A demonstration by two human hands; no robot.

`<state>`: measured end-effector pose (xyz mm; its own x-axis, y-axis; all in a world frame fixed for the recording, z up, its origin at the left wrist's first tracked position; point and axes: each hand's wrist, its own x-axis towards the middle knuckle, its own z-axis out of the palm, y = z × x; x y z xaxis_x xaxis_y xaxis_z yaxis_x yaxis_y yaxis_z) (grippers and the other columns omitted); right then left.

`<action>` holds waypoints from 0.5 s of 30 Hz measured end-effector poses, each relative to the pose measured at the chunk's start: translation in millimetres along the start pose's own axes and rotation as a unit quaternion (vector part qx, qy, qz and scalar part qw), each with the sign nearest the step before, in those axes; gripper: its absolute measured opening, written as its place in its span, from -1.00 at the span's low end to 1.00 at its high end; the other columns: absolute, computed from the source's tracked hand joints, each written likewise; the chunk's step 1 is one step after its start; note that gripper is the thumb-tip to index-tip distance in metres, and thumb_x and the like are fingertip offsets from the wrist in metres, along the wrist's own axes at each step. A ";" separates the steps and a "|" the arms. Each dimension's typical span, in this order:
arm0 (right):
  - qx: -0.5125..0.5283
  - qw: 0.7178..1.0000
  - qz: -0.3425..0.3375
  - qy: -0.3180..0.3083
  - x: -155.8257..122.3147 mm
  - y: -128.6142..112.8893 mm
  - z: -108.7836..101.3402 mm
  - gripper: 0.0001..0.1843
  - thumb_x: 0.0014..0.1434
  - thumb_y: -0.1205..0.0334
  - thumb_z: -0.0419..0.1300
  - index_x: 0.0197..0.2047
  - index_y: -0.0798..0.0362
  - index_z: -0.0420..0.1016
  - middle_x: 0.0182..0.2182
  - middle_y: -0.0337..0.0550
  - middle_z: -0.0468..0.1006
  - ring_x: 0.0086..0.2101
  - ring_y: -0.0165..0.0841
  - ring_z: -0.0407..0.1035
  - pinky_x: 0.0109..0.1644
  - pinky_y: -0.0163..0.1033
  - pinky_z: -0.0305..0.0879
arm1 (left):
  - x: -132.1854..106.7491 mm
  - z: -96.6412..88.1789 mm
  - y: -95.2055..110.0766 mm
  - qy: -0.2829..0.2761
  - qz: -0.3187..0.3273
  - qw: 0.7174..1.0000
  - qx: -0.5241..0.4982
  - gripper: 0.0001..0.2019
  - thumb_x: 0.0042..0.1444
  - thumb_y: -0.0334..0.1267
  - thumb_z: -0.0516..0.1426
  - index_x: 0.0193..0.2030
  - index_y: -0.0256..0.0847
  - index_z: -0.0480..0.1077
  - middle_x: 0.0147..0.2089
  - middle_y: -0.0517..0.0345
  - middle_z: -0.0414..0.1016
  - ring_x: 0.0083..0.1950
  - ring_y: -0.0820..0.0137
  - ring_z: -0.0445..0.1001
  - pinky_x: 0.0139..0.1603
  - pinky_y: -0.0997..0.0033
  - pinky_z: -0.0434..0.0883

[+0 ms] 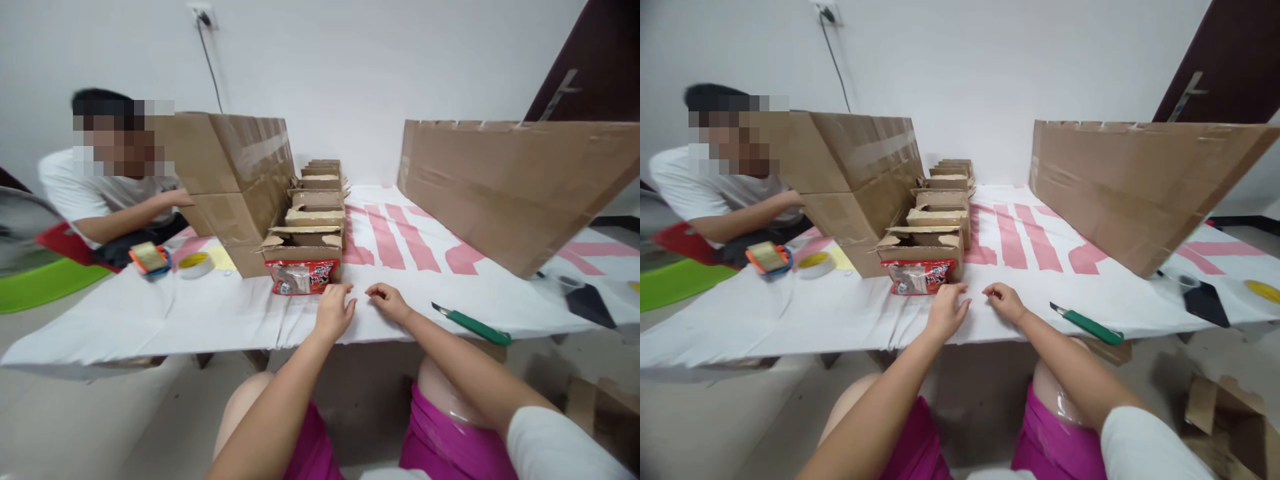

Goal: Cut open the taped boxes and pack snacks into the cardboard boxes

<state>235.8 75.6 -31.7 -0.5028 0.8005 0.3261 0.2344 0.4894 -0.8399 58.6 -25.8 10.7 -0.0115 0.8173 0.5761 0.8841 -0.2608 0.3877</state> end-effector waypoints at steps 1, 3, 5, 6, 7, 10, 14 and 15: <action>0.003 1.000 -0.003 -0.007 0.0 -0.5 0.0 -0.74 0.02 0.33 0.08 -0.24 0.05 0.54 -0.31 -0.15 0.58 -0.29 -0.34 0.43 -0.13 -0.20 0.34 | -0.5 5.3 0.9 -0.012 0.000 1.000 -0.005 -0.74 0.11 -0.36 0.16 -0.03 -0.17 0.36 -0.16 0.08 0.50 -0.08 0.27 0.40 -0.02 0.28 0.37; 0.006 1.000 -0.008 -0.019 0.5 -1.3 -0.2 -0.73 0.03 0.35 0.09 -0.22 0.04 0.56 -0.31 -0.15 0.58 -0.28 -0.34 0.44 -0.12 -0.21 0.34 | -0.6 14.4 1.8 -0.030 0.000 1.000 -0.011 -0.73 0.09 -0.37 0.18 -0.04 -0.16 0.35 -0.15 0.12 0.51 -0.11 0.29 0.42 -0.06 0.31 0.38; 0.007 0.999 -0.010 -0.033 1.8 -1.7 -0.7 -0.71 0.01 0.38 0.09 -0.23 0.03 0.58 -0.33 -0.17 0.58 -0.29 -0.34 0.44 -0.12 -0.21 0.34 | 0.6 20.3 3.1 -0.044 0.005 0.999 -0.009 -0.75 0.09 -0.36 0.19 -0.07 -0.15 0.36 -0.14 0.12 0.51 -0.10 0.29 0.42 -0.05 0.32 0.37; 0.007 0.999 -0.009 -0.040 2.8 -1.7 -1.3 -0.71 -0.01 0.40 0.10 -0.25 0.03 0.58 -0.35 -0.18 0.58 -0.30 -0.34 0.44 -0.12 -0.21 0.34 | 1.6 22.3 4.1 -0.050 0.009 0.999 -0.005 -0.77 0.09 -0.36 0.20 -0.09 -0.15 0.37 -0.13 0.12 0.50 -0.09 0.29 0.41 -0.04 0.31 0.36; 0.007 0.999 -0.009 -0.047 3.9 -1.7 -1.9 -0.70 -0.03 0.42 0.10 -0.27 0.04 0.59 -0.37 -0.19 0.58 -0.31 -0.35 0.44 -0.12 -0.20 0.34 | 2.6 24.0 5.3 -0.056 0.013 0.998 -0.001 -0.79 0.08 -0.37 0.20 -0.11 -0.15 0.37 -0.13 0.12 0.50 -0.08 0.28 0.40 -0.03 0.31 0.35; 0.006 0.998 -0.001 -0.065 6.8 -2.8 -4.3 -0.70 -0.10 0.48 0.09 -0.34 0.05 0.59 -0.40 -0.21 0.58 -0.33 -0.35 0.43 -0.11 -0.20 0.33 | 6.1 28.5 9.2 -0.066 0.018 0.998 0.014 -0.85 0.09 -0.41 0.17 -0.18 -0.15 0.39 -0.16 0.11 0.48 -0.09 0.27 0.39 -0.04 0.31 0.33; 0.008 0.996 0.017 -0.087 6.8 -7.9 -7.5 -0.70 -0.10 0.49 0.10 -0.34 0.08 0.58 -0.36 -0.22 0.60 -0.28 -0.34 0.45 -0.06 -0.19 0.34 | 10.8 34.8 12.7 -0.073 0.013 0.997 0.023 -0.92 0.13 -0.41 0.10 -0.29 -0.17 0.39 -0.25 0.07 0.45 -0.15 0.27 0.38 -0.11 0.32 0.31; 0.010 0.995 0.022 -0.094 5.7 -9.8 -8.5 -0.70 -0.10 0.49 0.10 -0.32 0.08 0.58 -0.35 -0.22 0.60 -0.26 -0.35 0.45 -0.05 -0.19 0.34 | 12.1 35.8 13.6 -0.074 0.012 0.997 0.023 -0.91 0.14 -0.41 0.08 -0.31 -0.17 0.39 -0.27 0.06 0.44 -0.16 0.26 0.38 -0.11 0.31 0.31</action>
<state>237.7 78.3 -17.9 -0.6387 0.7421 0.2032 0.2448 0.4463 -0.8607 87.2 -1.1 -2.8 0.0767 0.8789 0.4708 0.9034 -0.2610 0.3401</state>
